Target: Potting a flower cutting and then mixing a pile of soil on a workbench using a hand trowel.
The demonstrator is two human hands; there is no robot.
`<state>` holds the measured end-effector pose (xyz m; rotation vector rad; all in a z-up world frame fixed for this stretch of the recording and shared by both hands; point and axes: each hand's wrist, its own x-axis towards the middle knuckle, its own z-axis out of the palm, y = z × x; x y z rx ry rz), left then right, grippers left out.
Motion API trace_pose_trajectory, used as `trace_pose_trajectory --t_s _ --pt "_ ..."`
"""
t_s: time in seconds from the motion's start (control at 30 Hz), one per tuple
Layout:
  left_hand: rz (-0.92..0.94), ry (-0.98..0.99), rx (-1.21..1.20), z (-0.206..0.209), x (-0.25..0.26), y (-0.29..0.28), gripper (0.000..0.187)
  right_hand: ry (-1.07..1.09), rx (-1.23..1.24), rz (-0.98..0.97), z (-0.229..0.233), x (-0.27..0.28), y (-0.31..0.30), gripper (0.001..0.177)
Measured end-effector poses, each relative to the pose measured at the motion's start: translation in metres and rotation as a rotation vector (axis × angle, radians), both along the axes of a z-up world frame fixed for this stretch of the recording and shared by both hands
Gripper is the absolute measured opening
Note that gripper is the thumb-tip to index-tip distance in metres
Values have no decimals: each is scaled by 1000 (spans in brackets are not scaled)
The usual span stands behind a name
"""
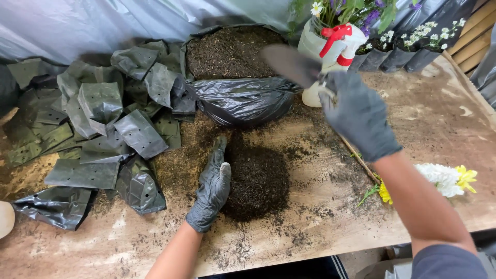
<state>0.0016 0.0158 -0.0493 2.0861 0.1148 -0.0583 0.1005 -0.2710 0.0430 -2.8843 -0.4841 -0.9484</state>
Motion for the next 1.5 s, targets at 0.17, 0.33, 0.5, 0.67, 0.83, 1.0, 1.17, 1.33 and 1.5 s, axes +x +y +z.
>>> trace_pose_trajectory --t_s 0.17,0.33,0.5,0.67,0.83,1.0,1.17,1.33,1.5 --pt "-154 -370 -79 -80 11 17 76 587 -114 -135 91 28 24 26" --pt "-238 -217 -78 -87 12 16 77 775 199 31 102 48 66 8" --pt "-223 -205 -108 -89 14 17 78 754 201 40 54 94 72 39" --pt "-259 -144 -168 -85 11 17 81 868 572 49 44 92 63 21" --pt "-236 -210 -88 -86 13 19 78 915 754 200 42 80 43 31" --pt "-220 -306 -86 -82 11 19 75 949 802 291 54 62 20 27" --pt "-220 -358 -30 -74 10 19 76 933 612 2 87 18 14 15" --pt "-222 -298 -117 -80 12 19 77 932 360 45 59 -34 -3 6" --pt "-55 -59 -47 -17 1 3 78 1108 193 -145 53 -85 25 10"
